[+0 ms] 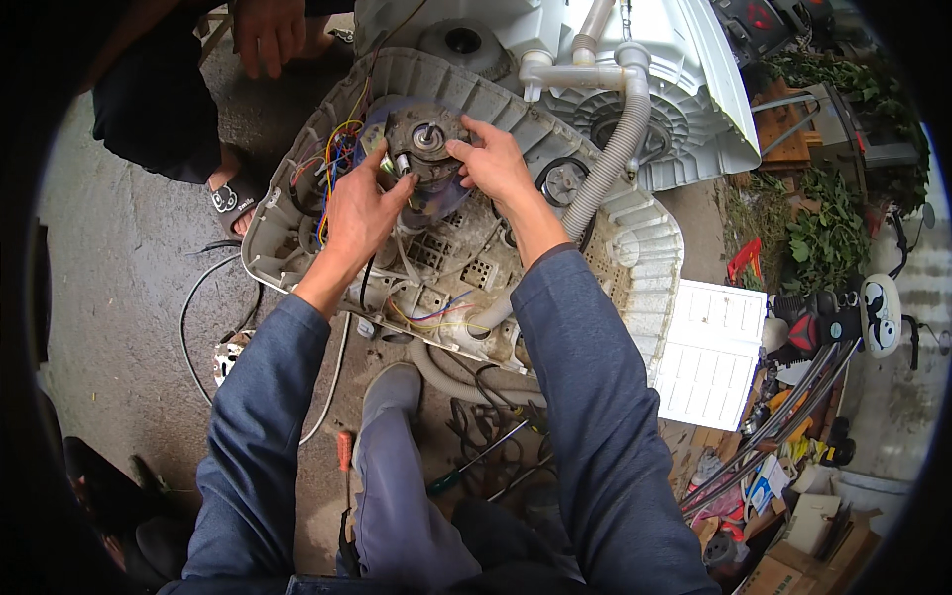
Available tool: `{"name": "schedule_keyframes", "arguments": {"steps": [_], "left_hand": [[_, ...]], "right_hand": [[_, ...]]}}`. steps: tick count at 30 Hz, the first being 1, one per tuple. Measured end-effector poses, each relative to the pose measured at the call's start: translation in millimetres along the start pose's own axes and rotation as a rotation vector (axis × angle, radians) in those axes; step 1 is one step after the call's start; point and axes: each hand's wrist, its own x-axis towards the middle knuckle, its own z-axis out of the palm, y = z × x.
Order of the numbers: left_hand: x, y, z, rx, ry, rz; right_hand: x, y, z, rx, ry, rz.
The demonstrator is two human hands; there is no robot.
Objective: The person uses a screwdriver to remove a circular metal component from a disassembled appliance. They then place the component back into the housing and adjust the internal wiring and parts.
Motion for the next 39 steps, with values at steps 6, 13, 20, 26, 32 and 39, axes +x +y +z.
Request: {"name": "schedule_keyframes", "arguments": {"steps": [6, 13, 20, 26, 32, 39], "left_hand": [[0.1, 0.8, 11.7, -0.536, 0.016, -0.058], [-10.9, 10.8, 10.6, -0.872, -0.204, -0.187], [-25.0, 18.9, 20.4, -1.037, -0.237, -0.235], [-30.9, 11.9, 29.2, -0.925, -0.243, -0.191], [-30.9, 1.8, 34.1, -0.817, -0.268, -0.165], [-32.5, 1.9, 31.4, -0.777, -0.297, -0.146]], "right_hand": [[6.0, -9.5, -5.1, -0.051, 0.112, -0.026], [11.0, -29.0, -8.6, -0.13, 0.197, -0.143], [32.8, -0.9, -9.2, -0.311, 0.24, -0.261], [25.6, 6.5, -0.7, -0.293, 0.265, -0.244], [18.6, 10.7, 7.8, -0.217, 0.285, -0.31], [14.7, 13.0, 9.0, -0.228, 0.295, -0.313]]}}
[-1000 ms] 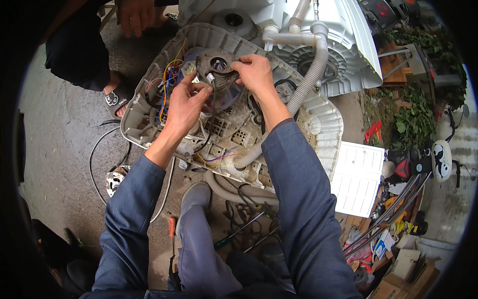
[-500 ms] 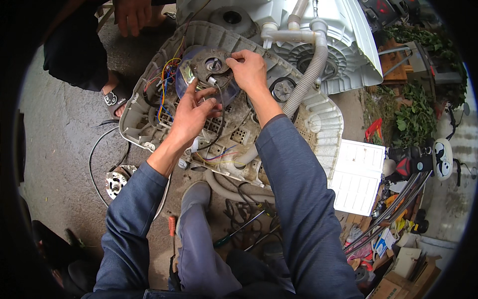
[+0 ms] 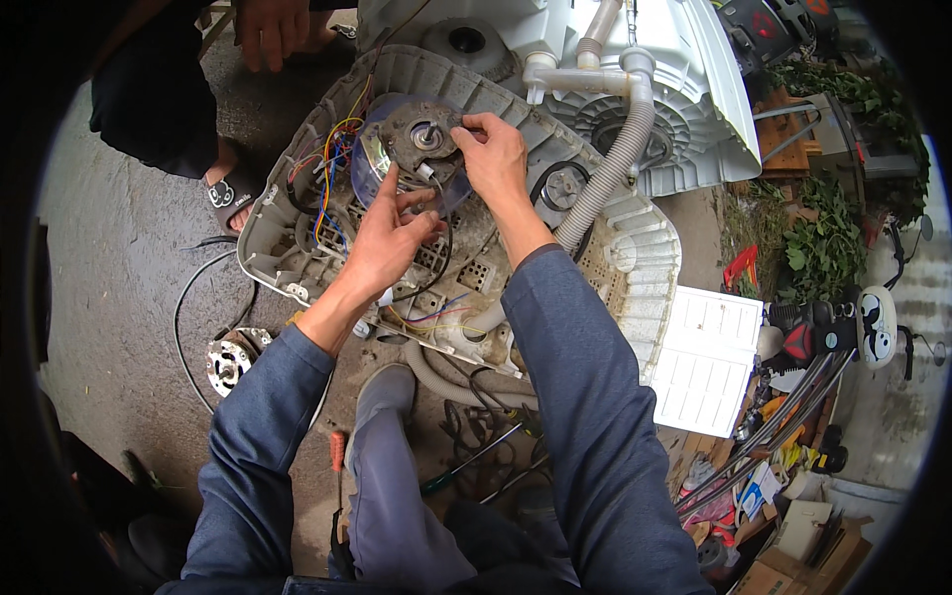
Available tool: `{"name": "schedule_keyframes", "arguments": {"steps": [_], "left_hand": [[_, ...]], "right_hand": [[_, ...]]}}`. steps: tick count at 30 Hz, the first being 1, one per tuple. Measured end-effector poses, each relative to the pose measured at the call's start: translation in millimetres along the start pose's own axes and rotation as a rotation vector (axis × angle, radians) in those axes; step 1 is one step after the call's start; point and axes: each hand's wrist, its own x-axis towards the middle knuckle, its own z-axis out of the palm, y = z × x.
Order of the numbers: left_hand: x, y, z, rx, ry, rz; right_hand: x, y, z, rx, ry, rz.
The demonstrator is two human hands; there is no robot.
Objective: The person uses a screwdriver to remove a circular metal component from a disassembled appliance. They then place the component back into the housing and adjust the internal wiring and parts.
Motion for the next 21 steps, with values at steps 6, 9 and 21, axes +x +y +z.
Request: {"name": "schedule_keyframes", "arguments": {"steps": [6, 9, 21], "left_hand": [[-2.0, 1.3, 2.2, 0.009, -0.009, 0.0], [-0.8, -3.6, 0.1, 0.018, -0.011, 0.01], [4.4, -5.7, -11.6, 0.017, -0.072, -0.007]], "right_hand": [[-3.0, -2.1, 1.2, -0.036, 0.014, 0.005], [-4.9, -3.0, 2.3, -0.037, 0.03, -0.007], [-6.0, -6.7, 3.6, -0.084, 0.06, 0.058]]}}
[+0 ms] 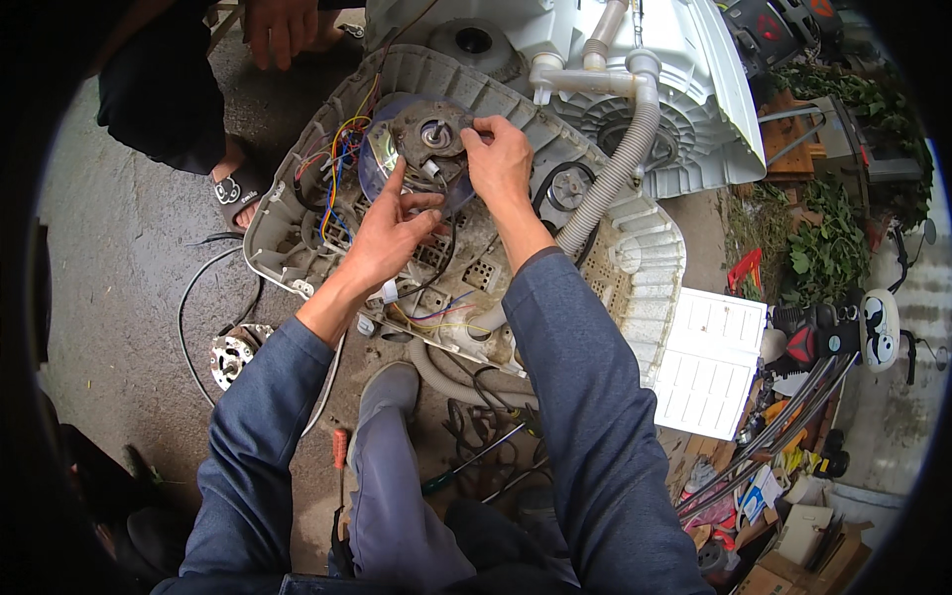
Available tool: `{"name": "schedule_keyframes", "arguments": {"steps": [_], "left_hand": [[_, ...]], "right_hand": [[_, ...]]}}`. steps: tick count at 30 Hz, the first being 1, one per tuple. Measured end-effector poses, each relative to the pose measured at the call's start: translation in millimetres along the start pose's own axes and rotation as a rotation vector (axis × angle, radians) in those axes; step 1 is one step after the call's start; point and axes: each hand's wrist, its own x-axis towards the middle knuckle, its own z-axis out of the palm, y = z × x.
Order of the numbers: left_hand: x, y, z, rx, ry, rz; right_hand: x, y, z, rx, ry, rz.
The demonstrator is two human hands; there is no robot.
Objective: The person uses a screwdriver to remove a circular metal component from a disassembled appliance. They then place the component back into the housing and adjust the internal wiring and parts.
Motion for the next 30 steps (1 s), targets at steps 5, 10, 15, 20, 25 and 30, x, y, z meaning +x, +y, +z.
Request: {"name": "schedule_keyframes", "arguments": {"steps": [5, 10, 15, 20, 25, 30], "left_hand": [[-1.7, 1.5, 1.9, 0.027, 0.012, 0.003], [-3.3, 3.6, 4.9, 0.004, 0.044, 0.03], [1.7, 10.7, 0.7, -0.042, 0.015, -0.011], [2.5, 9.1, 0.1, -0.033, 0.005, -0.004], [1.3, 7.4, 1.8, -0.014, 0.083, 0.004], [-14.7, 41.8, 22.5, 0.087, 0.131, 0.123]], "right_hand": [[2.6, 2.0, -1.6, 0.021, -0.01, 0.0], [7.6, 7.9, -1.0, 0.026, -0.033, 0.031], [9.1, 9.4, -1.2, 0.045, -0.031, 0.054], [9.5, 9.6, -5.5, 0.064, -0.07, 0.07], [3.7, -9.1, -10.1, 0.222, -0.05, 0.166], [-4.1, -14.1, -29.3, 0.407, 0.018, 0.197]]}}
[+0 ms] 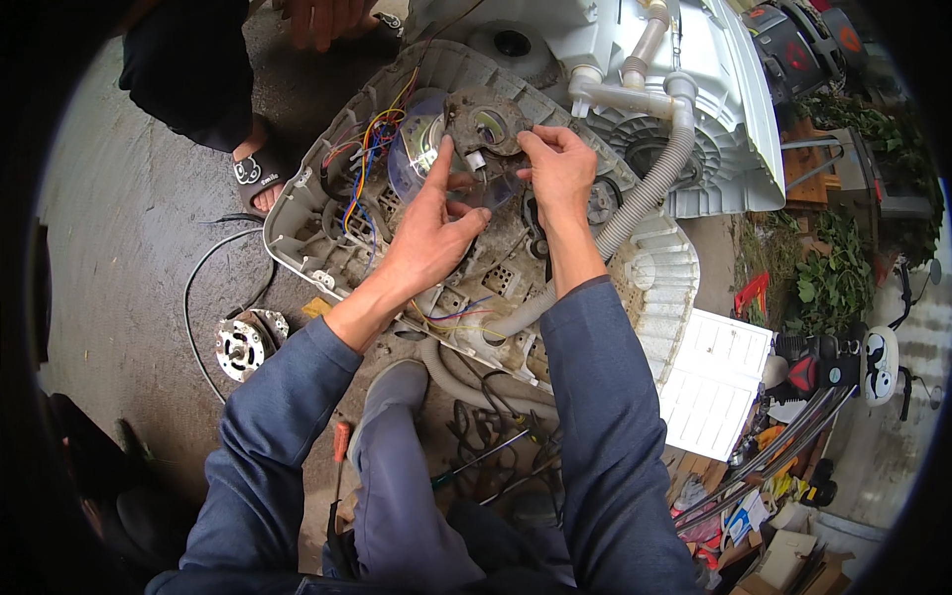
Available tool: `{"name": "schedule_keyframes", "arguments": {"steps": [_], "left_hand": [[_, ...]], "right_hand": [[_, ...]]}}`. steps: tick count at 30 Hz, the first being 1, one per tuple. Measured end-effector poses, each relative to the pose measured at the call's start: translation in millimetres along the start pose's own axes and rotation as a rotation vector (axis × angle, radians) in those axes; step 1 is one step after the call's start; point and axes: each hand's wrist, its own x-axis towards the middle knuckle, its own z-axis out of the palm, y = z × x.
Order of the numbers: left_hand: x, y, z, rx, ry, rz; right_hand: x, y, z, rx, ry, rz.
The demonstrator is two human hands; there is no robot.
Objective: The person uses a screwdriver to remove a circular metal component from a disassembled appliance. They then place the component back into the housing and adjust the internal wiring and parts.
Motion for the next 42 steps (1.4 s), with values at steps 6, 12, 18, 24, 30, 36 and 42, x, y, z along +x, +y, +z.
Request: {"name": "schedule_keyframes", "arguments": {"steps": [6, 12, 18, 24, 30, 36, 42], "left_hand": [[-16.8, 6.4, 21.5, 0.175, 0.045, 0.099], [-23.5, 9.2, 43.6, 0.04, 0.018, 0.17], [-32.5, 17.1, 48.5, 0.046, -0.047, 0.163], [-30.0, 23.4, 58.1, 0.073, -0.021, 0.259], [-27.4, 36.6, 47.7, -0.048, 0.019, 0.299], [-30.1, 37.9, 47.8, -0.122, -0.014, 0.346], [-27.6, 24.4, 25.0, -0.511, -0.024, -0.033]], "right_hand": [[-13.7, -6.9, -7.4, 0.148, 0.015, 0.031], [-15.3, -1.3, -28.8, 0.231, 0.038, 0.067], [-20.8, 3.4, -36.3, 0.278, 0.054, 0.108], [-18.3, 10.4, -43.4, 0.398, 0.061, 0.108], [-16.9, 1.4, -40.8, 0.57, 0.008, 0.07], [-15.2, 0.4, -53.1, 0.587, -0.061, 0.022], [-32.7, -7.8, -40.9, 0.382, -0.143, -0.036]]}}
